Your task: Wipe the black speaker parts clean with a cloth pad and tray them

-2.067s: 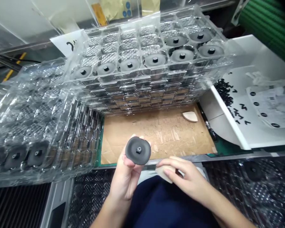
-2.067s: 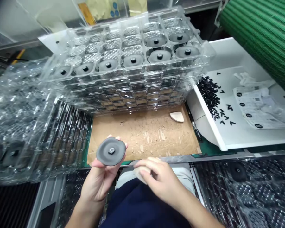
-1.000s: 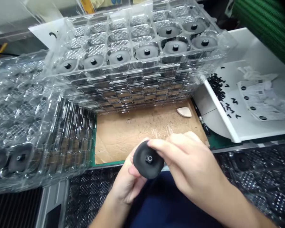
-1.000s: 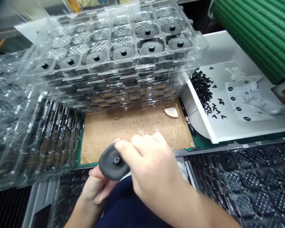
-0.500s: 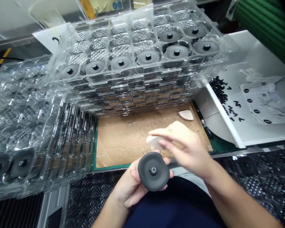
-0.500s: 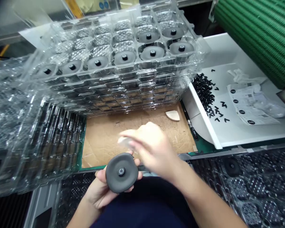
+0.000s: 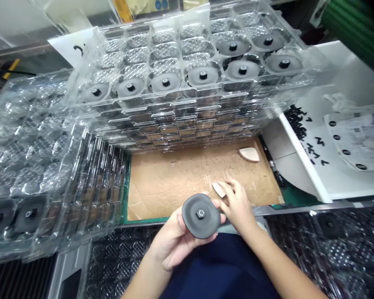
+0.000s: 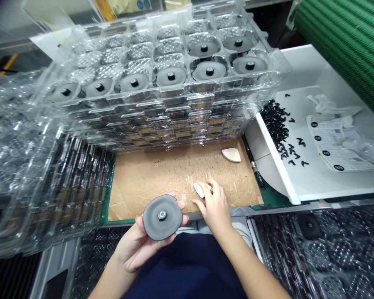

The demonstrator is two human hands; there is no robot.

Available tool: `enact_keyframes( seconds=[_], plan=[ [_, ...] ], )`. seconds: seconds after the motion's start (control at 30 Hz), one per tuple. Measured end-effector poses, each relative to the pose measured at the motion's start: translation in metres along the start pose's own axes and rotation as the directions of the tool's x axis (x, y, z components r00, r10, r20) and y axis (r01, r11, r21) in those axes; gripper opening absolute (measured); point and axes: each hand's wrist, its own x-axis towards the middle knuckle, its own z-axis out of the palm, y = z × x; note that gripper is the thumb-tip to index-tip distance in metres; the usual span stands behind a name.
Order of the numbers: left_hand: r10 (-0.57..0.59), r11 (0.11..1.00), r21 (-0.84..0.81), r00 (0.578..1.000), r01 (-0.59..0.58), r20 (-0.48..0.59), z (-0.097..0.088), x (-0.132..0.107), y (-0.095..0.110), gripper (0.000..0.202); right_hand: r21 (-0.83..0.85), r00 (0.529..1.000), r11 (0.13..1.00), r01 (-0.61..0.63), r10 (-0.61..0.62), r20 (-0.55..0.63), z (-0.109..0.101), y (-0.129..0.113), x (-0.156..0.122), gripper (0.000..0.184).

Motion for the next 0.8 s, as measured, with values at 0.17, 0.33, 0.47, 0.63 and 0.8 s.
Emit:
enact_keyframes(
  seconds=[0.17, 0.33, 0.47, 0.63, 0.8],
  plan=[
    [0.021, 0.999, 0.049, 1.000, -0.021, 0.006, 0.003, -0.001, -0.002, 0.046, -0.011, 0.999, 0.999, 0.044, -0.044, -0.018, -0.002, 0.006, 0.012, 0.033],
    [0.063, 0.993, 0.103, 0.998, -0.062, -0.012, 0.008, -0.006, -0.004, 0.052, 0.060, 0.998, 0.998, 0.017, -0.013, -0.058, -0.010, 0.023, 0.047, 0.033],
    [0.093, 0.985, 0.148, 0.995, -0.089, -0.023, 0.009, -0.008, -0.008, 0.056, 0.156, 0.998, 0.988, 0.021, -0.013, -0.055, -0.035, 0.004, 0.063, 0.028],
    [0.140, 0.957, 0.265, 0.989, -0.123, -0.047, 0.019, -0.004, -0.013, 0.049, 0.272, 0.891, 0.850, 0.452, -0.446, -0.087, -0.088, -0.081, 0.032, 0.020],
    [0.295, 0.893, 0.393, 0.944, -0.218, -0.146, 0.019, -0.003, -0.019, 0.046, 0.111, 0.783, 0.775, 0.622, -0.620, -0.052, -0.108, -0.124, 0.022, 0.027]
  ],
)
